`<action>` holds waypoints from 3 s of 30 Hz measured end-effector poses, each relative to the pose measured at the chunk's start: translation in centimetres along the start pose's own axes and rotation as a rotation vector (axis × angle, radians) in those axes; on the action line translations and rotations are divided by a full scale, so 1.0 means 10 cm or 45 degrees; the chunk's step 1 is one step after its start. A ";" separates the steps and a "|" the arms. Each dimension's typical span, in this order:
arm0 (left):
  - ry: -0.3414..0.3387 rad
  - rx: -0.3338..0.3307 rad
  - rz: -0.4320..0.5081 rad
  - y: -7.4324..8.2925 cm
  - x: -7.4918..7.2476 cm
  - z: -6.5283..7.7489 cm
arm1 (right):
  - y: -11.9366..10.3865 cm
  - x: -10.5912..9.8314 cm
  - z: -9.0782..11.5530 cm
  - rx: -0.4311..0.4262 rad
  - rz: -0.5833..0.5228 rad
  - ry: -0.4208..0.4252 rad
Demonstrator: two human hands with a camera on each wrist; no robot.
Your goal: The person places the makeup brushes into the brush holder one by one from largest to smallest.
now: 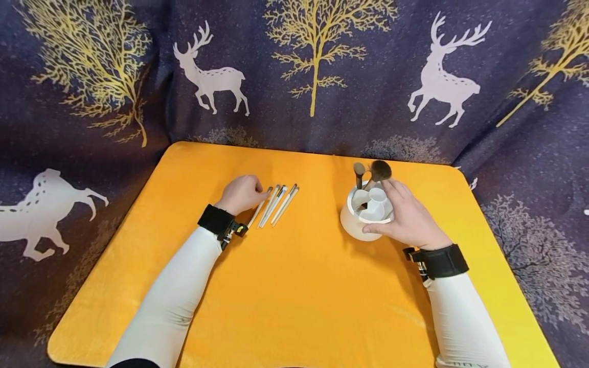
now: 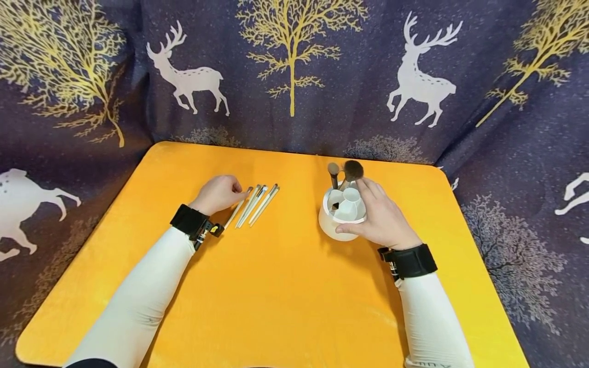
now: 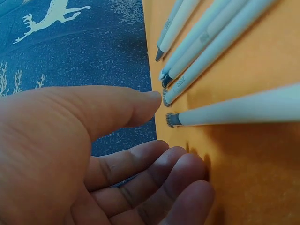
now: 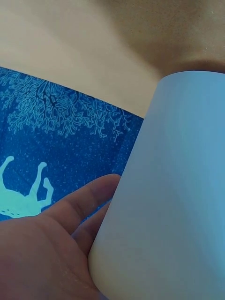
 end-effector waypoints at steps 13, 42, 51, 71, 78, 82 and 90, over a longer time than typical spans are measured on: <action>-0.022 -0.008 -0.040 -0.05 0.07 0.00 | -0.02 0.00 0.00 0.000 0.007 0.004; 0.010 0.015 -0.090 0.02 0.11 -0.04 | 0.01 -0.01 -0.01 -0.004 0.016 0.016; 0.011 0.006 -0.098 0.00 0.12 -0.02 | -0.02 -0.01 0.00 -0.012 0.016 0.010; 0.015 0.002 -0.091 0.03 0.14 0.01 | -0.01 -0.01 0.02 -0.002 0.018 0.005; 0.003 -0.008 -0.110 0.05 0.13 0.01 | -0.01 -0.01 0.02 0.015 0.016 -0.009; 0.020 -0.006 -0.114 0.04 0.13 0.01 | 0.00 0.00 0.02 0.019 0.015 -0.011; 0.040 -0.041 -0.112 0.00 0.13 0.01 | 0.01 0.00 0.01 0.006 0.015 -0.006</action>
Point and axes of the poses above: each hand's wrist, its own z-axis away from the middle knuckle, its own x-axis out of the palm, y = z × x, the point moved 6 cm from there along -z, towards the middle knuckle, and after that the axes turned 14 degrees about x, right-handed, at the moved point
